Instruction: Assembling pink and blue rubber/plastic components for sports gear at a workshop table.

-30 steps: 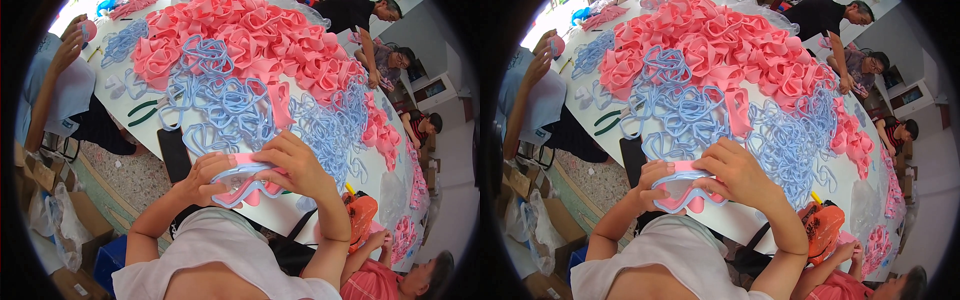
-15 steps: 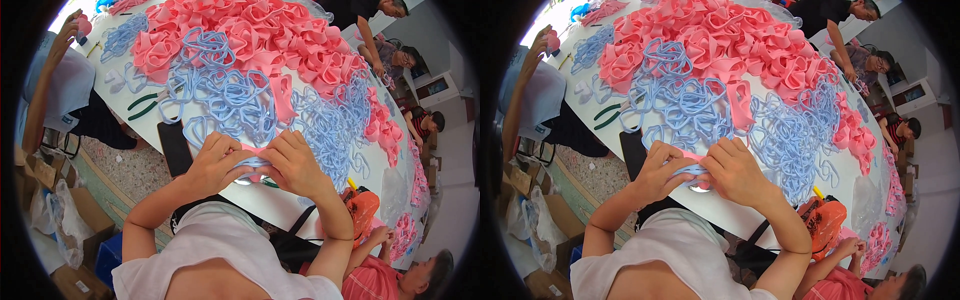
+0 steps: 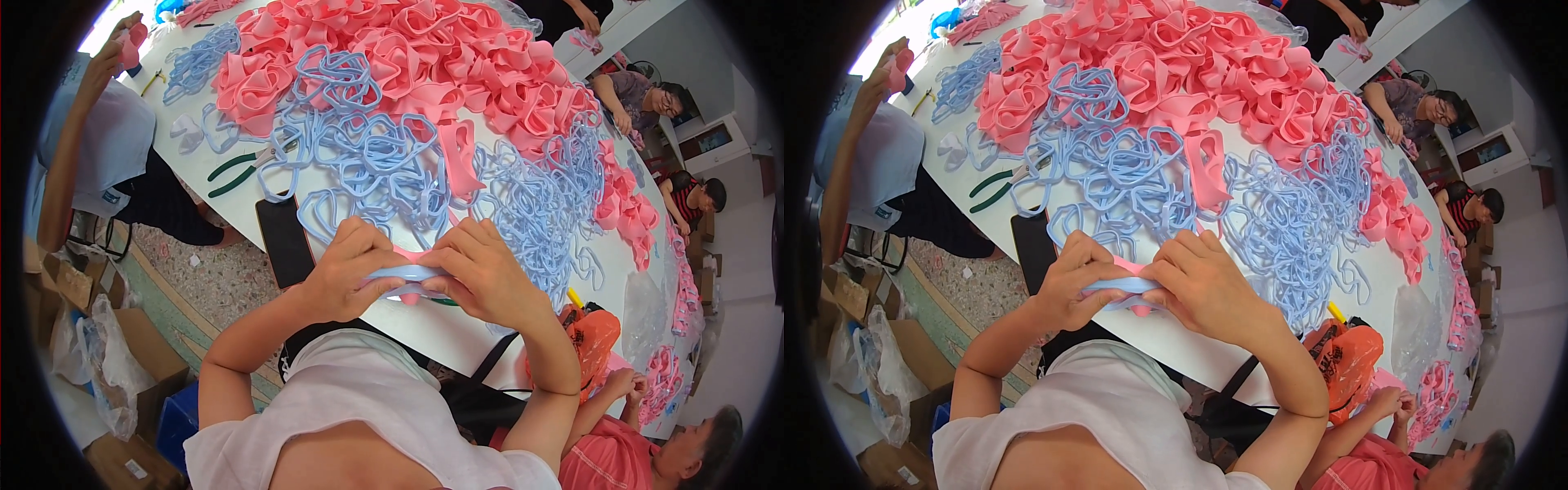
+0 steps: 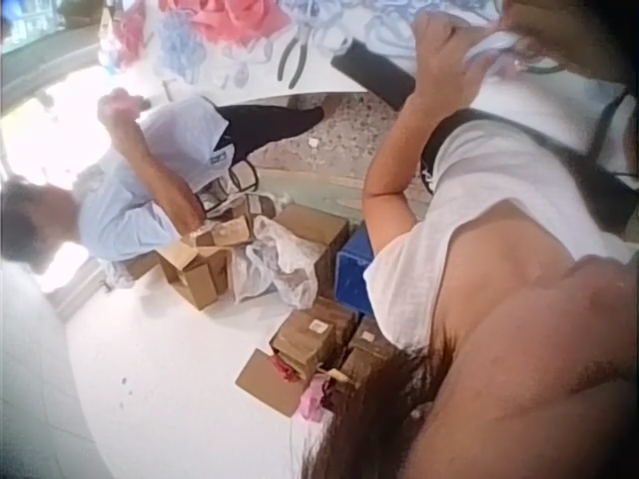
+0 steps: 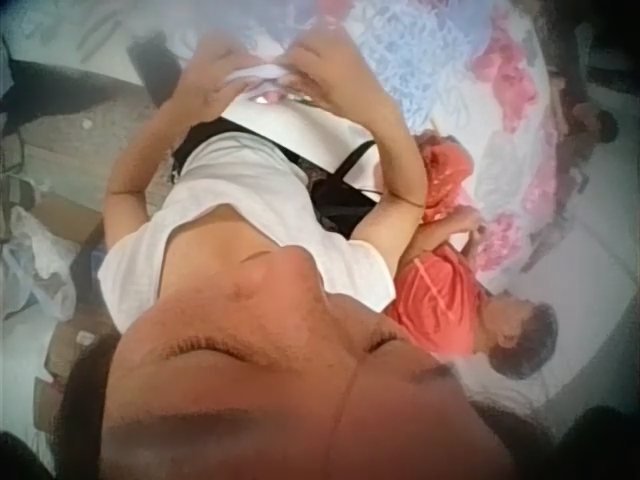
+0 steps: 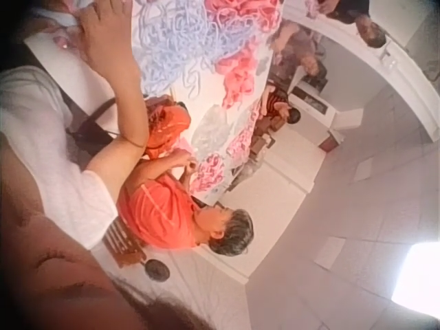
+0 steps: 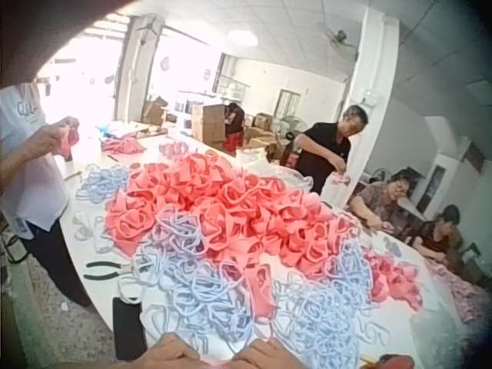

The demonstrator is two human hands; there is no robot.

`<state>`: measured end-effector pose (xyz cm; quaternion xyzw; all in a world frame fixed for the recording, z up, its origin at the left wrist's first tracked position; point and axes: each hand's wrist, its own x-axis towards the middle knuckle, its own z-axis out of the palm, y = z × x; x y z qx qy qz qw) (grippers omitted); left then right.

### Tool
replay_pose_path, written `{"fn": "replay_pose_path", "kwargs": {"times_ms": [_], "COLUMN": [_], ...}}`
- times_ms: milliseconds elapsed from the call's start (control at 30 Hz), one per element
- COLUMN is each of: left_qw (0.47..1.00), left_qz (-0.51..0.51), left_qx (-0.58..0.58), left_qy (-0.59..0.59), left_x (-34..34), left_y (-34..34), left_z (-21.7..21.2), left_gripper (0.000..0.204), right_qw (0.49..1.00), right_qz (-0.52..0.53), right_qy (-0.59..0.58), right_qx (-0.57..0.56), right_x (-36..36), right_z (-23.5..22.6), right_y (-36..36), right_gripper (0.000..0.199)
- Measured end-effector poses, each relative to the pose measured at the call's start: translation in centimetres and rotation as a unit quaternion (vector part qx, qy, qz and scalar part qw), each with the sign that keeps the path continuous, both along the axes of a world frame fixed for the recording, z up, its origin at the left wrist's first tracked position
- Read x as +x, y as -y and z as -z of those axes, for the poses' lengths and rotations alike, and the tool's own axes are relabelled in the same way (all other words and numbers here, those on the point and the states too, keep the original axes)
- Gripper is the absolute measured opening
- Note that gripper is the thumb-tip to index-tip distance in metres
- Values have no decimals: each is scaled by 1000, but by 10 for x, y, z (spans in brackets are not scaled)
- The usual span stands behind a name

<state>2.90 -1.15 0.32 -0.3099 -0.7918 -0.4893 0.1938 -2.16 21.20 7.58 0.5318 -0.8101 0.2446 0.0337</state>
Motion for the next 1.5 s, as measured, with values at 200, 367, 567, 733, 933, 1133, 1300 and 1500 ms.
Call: {"fn": "replay_pose_path", "kwargs": {"times_ms": [200,367,567,733,933,1133,1300,1500], "left_qw": [998,999,993,989,992,936,975,994], "left_qz": [-21,-42,-94,-87,-119,-145,-128,23], "left_qx": [-10,21,-68,-96,9,305,177,3], "left_qy": [-50,-21,-23,-71,-44,101,38,-105], "left_x": [-6,-1,-1,-14,-25,-20,-14,-39], "left_y": [-4,3,-10,-27,-30,-39,-31,-15], "left_z": [4,1,-16,-14,5,25,13,-13], "left_gripper": [28,27,27,26,21,16,34,30], "right_qw": [999,993,989,988,979,927,926,966], "right_qz": [25,87,101,115,134,255,241,145], "right_qy": [-42,-29,-22,-37,-77,116,133,133], "right_qx": [3,-78,-103,-92,-134,-247,-258,-167], "right_x": [1,3,4,5,-7,11,10,7], "right_z": [9,9,11,16,26,34,19,18], "right_y": [-3,-15,-10,2,9,8,2,-3], "right_gripper": [29,32,31,29,31,30,19,21]}}
